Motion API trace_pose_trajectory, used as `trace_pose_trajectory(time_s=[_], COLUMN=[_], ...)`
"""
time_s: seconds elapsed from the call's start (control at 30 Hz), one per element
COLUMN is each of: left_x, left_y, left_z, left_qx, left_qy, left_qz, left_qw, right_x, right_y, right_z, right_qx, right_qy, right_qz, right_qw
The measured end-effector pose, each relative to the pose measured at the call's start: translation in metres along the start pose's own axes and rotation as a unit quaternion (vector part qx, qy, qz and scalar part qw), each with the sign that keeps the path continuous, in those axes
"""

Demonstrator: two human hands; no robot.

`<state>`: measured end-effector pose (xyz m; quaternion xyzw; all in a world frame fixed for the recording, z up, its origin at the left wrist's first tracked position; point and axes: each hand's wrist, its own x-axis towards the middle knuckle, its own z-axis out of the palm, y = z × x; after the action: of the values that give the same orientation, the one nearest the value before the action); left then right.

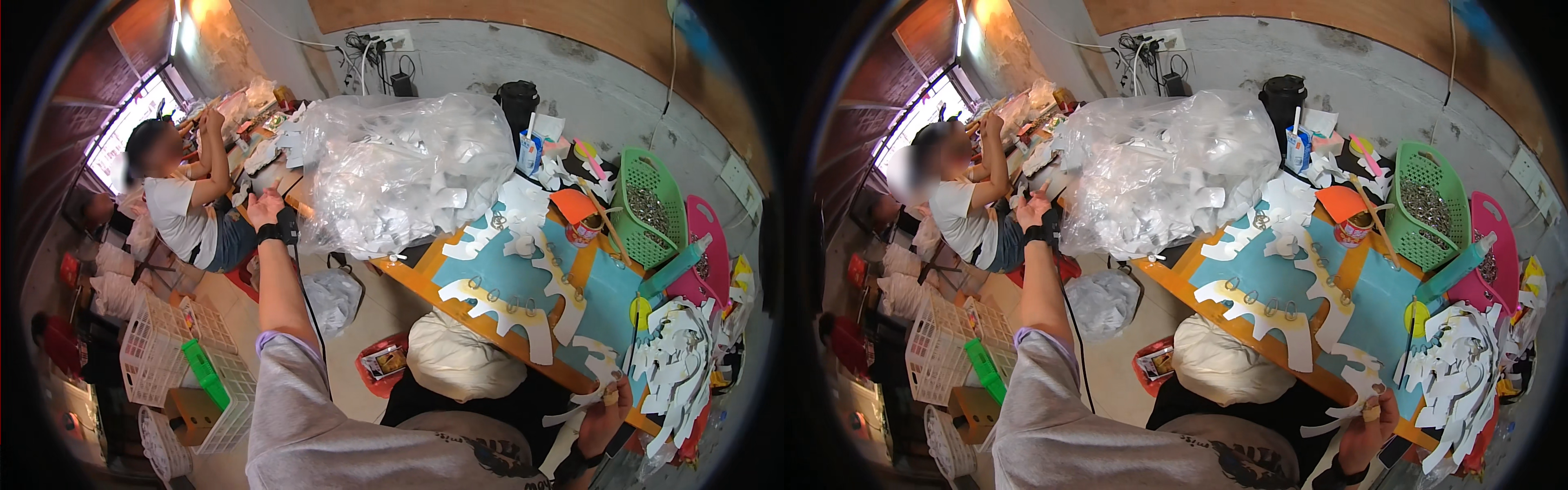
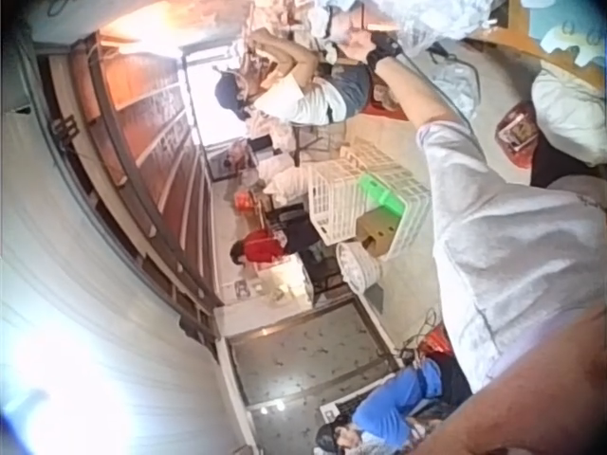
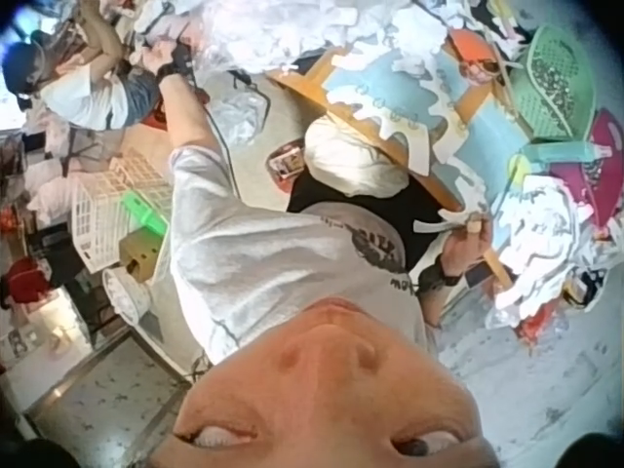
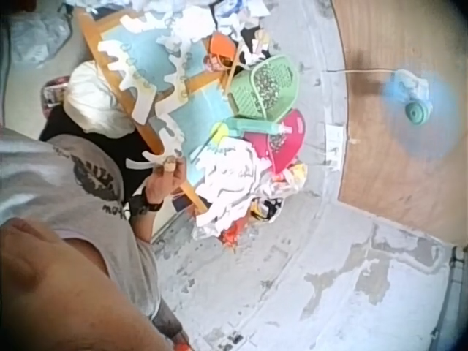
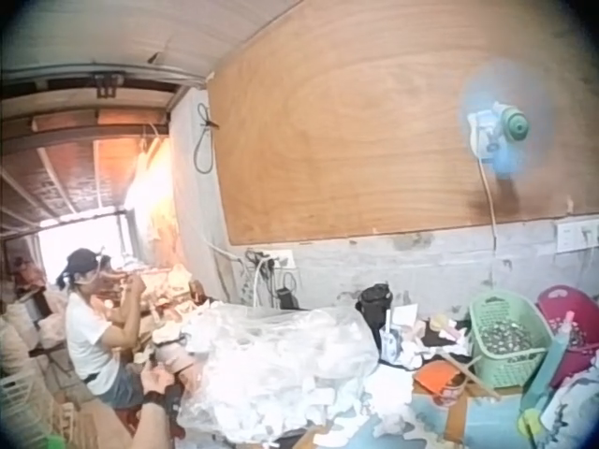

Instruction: Assembling and attaching small components to shoe upper patterns using a small tool.

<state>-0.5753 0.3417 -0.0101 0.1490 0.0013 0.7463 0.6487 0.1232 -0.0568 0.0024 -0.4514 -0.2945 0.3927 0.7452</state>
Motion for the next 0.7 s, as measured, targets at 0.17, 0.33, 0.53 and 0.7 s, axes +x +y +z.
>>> trace_pose_trajectory(time_s=[0.17, 0.33, 0.53, 0.7], left_x=[0.004, 0.016, 0.053, 0.093], left_y=[-0.032, -0.052, -0.059, -0.067], left_z=[0.014, 0.031, 0.033, 0.027], left_qx=[0.104, 0.046, 0.070, 0.188], left_qy=[-0.022, -0.028, 0.001, 0.071], left_qz=[-0.021, -0.027, 0.001, 0.055], left_qw=[0.994, 0.998, 0.998, 0.978], right_x=[-0.001, 0.000, -0.001, -0.001], right_y=[0.000, -0.003, -0.004, -0.007], right_z=[0.002, 0.003, 0.001, -0.008], right_qx=[0.000, -0.006, -0.033, -0.025], right_qy=[-0.002, 0.011, 0.042, 0.056], right_qz=[-0.013, -0.023, -0.039, -0.068], right_qw=[1.000, 1.000, 0.998, 0.996])
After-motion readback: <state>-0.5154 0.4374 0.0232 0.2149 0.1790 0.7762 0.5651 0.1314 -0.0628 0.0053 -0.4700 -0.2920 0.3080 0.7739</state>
